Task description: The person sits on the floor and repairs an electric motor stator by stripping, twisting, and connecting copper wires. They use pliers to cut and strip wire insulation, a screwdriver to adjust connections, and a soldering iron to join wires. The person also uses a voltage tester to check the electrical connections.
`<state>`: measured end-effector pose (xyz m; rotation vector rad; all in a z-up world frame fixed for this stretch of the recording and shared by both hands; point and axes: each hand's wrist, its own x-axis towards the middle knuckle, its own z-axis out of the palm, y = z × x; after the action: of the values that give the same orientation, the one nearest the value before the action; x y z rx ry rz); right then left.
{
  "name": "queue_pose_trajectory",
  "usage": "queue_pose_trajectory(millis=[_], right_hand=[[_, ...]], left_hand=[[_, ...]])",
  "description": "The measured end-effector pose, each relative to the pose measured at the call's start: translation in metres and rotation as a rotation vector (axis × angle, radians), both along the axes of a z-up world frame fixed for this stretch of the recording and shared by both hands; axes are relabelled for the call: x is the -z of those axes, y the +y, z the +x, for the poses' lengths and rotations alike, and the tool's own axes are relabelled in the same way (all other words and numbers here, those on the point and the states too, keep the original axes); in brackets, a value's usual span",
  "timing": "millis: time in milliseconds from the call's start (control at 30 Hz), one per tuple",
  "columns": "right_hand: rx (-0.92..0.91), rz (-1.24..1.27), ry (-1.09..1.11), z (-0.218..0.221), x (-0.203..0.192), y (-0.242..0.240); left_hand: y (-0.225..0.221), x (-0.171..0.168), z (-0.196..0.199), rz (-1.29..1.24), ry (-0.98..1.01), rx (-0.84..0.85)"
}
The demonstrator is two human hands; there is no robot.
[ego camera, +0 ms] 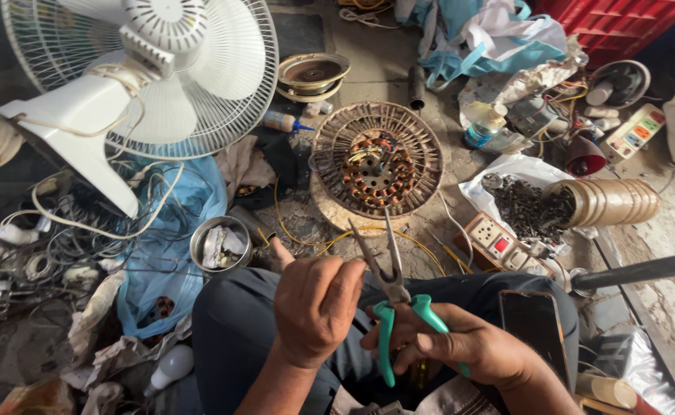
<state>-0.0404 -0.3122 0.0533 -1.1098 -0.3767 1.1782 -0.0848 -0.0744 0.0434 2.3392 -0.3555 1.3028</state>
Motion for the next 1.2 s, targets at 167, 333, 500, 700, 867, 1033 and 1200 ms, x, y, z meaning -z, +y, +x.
queue_pose_trajectory(millis=[167,333,500,700,867,1033,1200], right_hand=[[-0.038,-0.006,-0.118,0.007,-0.003,0.008],[-0.026,0.082,-0.183,0.006,-0.002,0.014],[0.055,0.09,-0.001,0.001,0.004,0.019],[0.157,0.162,0.036,-0.005,0.012,0.028],[0.217,0.195,0.07,-0.009,0.018,0.035],[0.28,0.201,0.061,-0.009,0.026,0.036],[0.258,0.232,-0.005,-0.007,0.032,0.041]], left_hand=[[0.008,0.002,-0.004,0.038,0.001,0.044],[0.009,0.003,-0.003,0.048,-0.028,0.009],[0.013,0.006,0.0,0.056,-0.034,0.043],[0.022,0.008,0.007,0.114,-0.085,0.06],[0.023,0.004,0.011,0.091,-0.064,0.065],[0.022,-0.01,0.003,-0.128,-0.011,0.056],[0.013,-0.024,-0.009,-0.053,0.026,0.111]])
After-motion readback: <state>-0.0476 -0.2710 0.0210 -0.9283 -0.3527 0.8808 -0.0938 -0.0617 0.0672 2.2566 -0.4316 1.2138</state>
